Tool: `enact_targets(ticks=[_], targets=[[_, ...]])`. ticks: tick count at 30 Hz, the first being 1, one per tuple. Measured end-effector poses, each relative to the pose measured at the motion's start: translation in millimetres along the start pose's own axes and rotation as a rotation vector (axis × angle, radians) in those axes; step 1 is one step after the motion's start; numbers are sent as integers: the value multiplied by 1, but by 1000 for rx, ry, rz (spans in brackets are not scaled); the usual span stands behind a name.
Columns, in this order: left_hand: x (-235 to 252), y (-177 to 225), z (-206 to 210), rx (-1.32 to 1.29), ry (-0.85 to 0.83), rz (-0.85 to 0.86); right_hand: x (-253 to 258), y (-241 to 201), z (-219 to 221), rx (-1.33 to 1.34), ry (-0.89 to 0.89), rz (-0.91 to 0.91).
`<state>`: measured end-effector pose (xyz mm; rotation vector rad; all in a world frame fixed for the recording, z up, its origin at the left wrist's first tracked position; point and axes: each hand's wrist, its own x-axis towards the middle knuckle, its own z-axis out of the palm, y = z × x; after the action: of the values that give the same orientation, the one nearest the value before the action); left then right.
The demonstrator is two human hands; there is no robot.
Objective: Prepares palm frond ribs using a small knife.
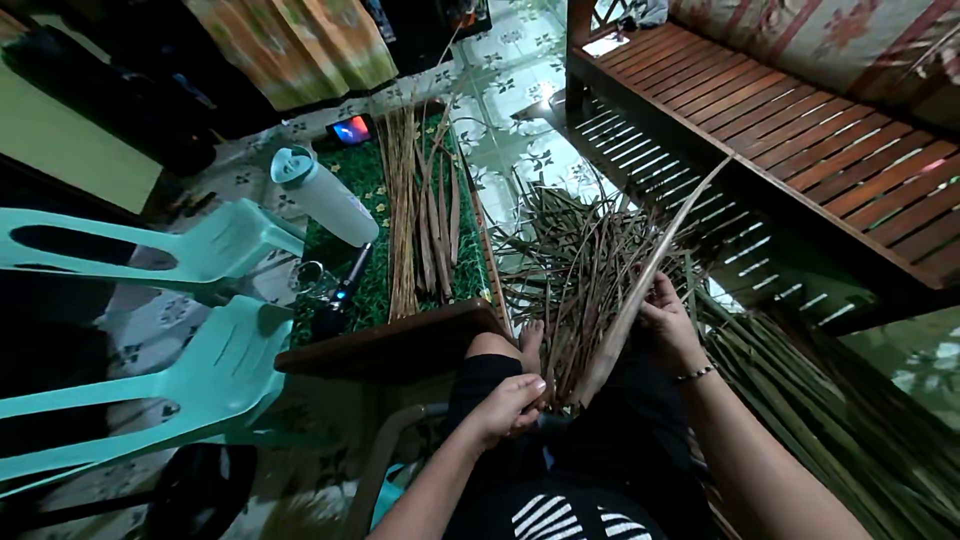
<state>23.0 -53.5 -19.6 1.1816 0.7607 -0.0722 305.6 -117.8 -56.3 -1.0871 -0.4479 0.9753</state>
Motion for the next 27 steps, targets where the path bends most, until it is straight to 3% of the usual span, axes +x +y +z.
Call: enact_targets(ticks=[27], targets=[[-65,-3,-52,66,-81,-146,12,-8,-23,115,164,-41]])
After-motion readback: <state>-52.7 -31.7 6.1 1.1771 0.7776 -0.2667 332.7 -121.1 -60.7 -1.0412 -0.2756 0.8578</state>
